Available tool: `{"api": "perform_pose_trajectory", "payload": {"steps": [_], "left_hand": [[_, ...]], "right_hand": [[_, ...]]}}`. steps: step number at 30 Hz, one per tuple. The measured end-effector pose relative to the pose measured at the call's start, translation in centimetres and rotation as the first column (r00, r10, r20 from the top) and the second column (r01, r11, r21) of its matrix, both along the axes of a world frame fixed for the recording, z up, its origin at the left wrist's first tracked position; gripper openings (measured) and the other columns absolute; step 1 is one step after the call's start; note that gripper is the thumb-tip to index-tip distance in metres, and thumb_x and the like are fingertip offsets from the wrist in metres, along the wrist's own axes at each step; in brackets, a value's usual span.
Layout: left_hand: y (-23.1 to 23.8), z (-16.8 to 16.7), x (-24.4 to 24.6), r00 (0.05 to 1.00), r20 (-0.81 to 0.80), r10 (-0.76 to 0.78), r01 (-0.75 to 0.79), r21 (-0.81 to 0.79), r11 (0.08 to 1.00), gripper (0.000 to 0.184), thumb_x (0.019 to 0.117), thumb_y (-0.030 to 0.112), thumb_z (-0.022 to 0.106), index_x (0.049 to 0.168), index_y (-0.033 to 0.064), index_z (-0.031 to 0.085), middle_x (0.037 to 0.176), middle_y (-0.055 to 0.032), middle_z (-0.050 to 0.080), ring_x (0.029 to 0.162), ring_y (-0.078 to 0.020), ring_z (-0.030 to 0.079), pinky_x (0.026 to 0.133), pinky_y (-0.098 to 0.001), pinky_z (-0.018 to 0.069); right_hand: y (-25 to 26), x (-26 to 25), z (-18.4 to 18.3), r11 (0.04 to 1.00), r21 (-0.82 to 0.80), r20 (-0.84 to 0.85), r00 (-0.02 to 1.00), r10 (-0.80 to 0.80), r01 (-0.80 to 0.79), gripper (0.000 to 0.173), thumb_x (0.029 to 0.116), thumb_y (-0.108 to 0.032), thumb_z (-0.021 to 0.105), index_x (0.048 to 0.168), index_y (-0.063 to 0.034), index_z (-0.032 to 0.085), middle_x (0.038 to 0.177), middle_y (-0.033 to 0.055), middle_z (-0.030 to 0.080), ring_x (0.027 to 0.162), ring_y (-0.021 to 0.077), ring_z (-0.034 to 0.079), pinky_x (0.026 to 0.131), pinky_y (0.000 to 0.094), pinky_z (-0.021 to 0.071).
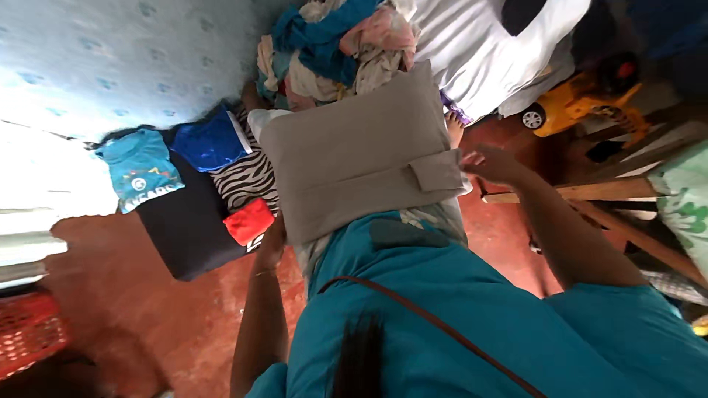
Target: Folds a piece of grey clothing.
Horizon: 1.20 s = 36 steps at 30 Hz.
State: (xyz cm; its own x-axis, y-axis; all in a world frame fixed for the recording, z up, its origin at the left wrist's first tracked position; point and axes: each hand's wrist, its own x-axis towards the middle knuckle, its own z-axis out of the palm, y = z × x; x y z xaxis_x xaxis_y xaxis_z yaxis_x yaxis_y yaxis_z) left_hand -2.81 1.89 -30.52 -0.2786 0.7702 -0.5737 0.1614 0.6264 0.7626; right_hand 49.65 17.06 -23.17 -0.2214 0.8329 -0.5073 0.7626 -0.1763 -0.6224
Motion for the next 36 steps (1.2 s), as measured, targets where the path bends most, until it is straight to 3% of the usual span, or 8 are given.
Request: {"api": "perform_pose_trajectory", "payload": {"steps": [5,8,12,18,23,28,32,36], "left_hand": [[-1.7,1.6,-0.7,0.986,0.137,0.096,-0.092,-0.040,0.995,0.033,0.1115,0.027,0.040,0.133,0.0064,0.055,0.109,-0.0031,0.068,0.093,-0.0108,0.068,0.079,-0.0309,0.0591],[-2.2,3.2,-1.0,0.978,0.146,0.151,-0.152,0.001,0.988,0.029,0.1120,0.029,0.039,0.129,0.0098,0.052,0.103,-0.0019,0.066,0.084,-0.0112,0.068,0.073,-0.0309,0.0602],[-2.5,7.8,-1.4,0.987,-0.035,0.156,-0.149,0.155,0.977,0.015,0.1080,0.021,0.050,0.120,0.0135,0.052,0.088,0.0083,0.063,0.066,0.0011,0.060,0.059,-0.0174,0.0533],[-2.6,10.4,-2.1,0.980,-0.186,0.071,-0.050,0.113,0.992,0.027,0.1025,0.012,0.058,0.127,0.0085,0.048,0.093,0.0035,0.061,0.072,-0.0005,0.061,0.065,-0.0205,0.0543],[0.7,8.3,-2.2,0.929,-0.311,-0.199,0.160,-0.147,0.976,0.048,0.1102,0.026,0.047,0.149,0.0003,0.038,0.129,-0.0239,0.062,0.109,-0.0276,0.068,0.093,-0.0440,0.0550],[9.6,8.3,-2.0,0.882,-0.392,-0.261,0.341,0.148,0.928,0.060,0.1101,0.038,0.044,0.157,0.0034,0.030,0.156,-0.0257,0.039,0.139,-0.0386,0.047,0.112,-0.0570,0.0420],[18.3,7.3,-1.8,0.827,-0.456,-0.330,0.461,0.214,0.861,0.048,0.1088,0.016,0.045,0.153,-0.0011,0.039,0.156,-0.0276,0.039,0.142,-0.0413,0.042,0.116,-0.0571,0.0360],[21.6,7.8,-2.6,0.764,-0.497,-0.412,0.491,0.034,0.870,0.041,0.1054,0.018,0.052,0.142,-0.0013,0.049,0.127,-0.0316,0.058,0.115,-0.0465,0.059,0.097,-0.0645,0.0464]], "right_hand": [[-4.0,1.1,-1.2,0.870,-0.450,-0.173,0.935,-0.309,0.204,0.025,0.1060,-0.018,0.056,0.127,-0.0039,0.055,0.085,0.0082,0.057,0.068,0.0152,0.057,0.068,0.0364,0.0545],[-4.8,1.5,-2.0,0.769,-0.571,-0.265,0.823,-0.503,0.286,0.016,0.1092,-0.021,0.048,0.115,-0.0070,0.051,0.077,0.0017,0.054,0.062,0.0128,0.056,0.070,0.0386,0.0583],[-4.2,2.9,0.1,0.812,-0.456,-0.247,0.824,-0.509,0.365,0.024,0.1081,-0.025,0.052,0.116,-0.0026,0.056,0.083,0.0042,0.063,0.067,0.0129,0.065,0.068,0.0324,0.0600],[-3.1,3.9,4.7,0.942,-0.279,-0.092,0.971,-0.219,0.185,0.021,0.1058,-0.016,0.055,0.104,0.0034,0.062,0.078,0.0079,0.065,0.066,0.0144,0.064,0.068,0.0330,0.0574],[0.2,3.3,0.6,0.966,-0.214,-0.050,0.986,-0.162,0.148,0.042,0.1035,-0.021,0.062,0.140,-0.0021,0.051,0.111,0.0261,0.066,0.091,0.0363,0.069,0.082,0.0529,0.0576],[11.2,-3.2,0.6,0.961,-0.026,-0.190,0.942,-0.276,0.277,0.053,0.1073,-0.042,0.049,0.145,-0.0045,0.049,0.130,0.0258,0.061,0.112,0.0377,0.065,0.095,0.0556,0.0532],[19.2,-8.8,0.2,0.949,-0.061,-0.019,0.950,-0.311,0.309,0.083,0.0995,-0.069,0.045,0.136,0.0048,0.056,0.133,0.0312,0.058,0.118,0.0461,0.060,0.096,0.0653,0.0474],[22.7,-12.4,0.6,0.972,-0.063,0.089,0.971,-0.220,0.226,0.065,0.0940,-0.044,0.071,0.129,0.0102,0.060,0.133,0.0315,0.058,0.126,0.0437,0.055,0.105,0.0641,0.0411]]}}
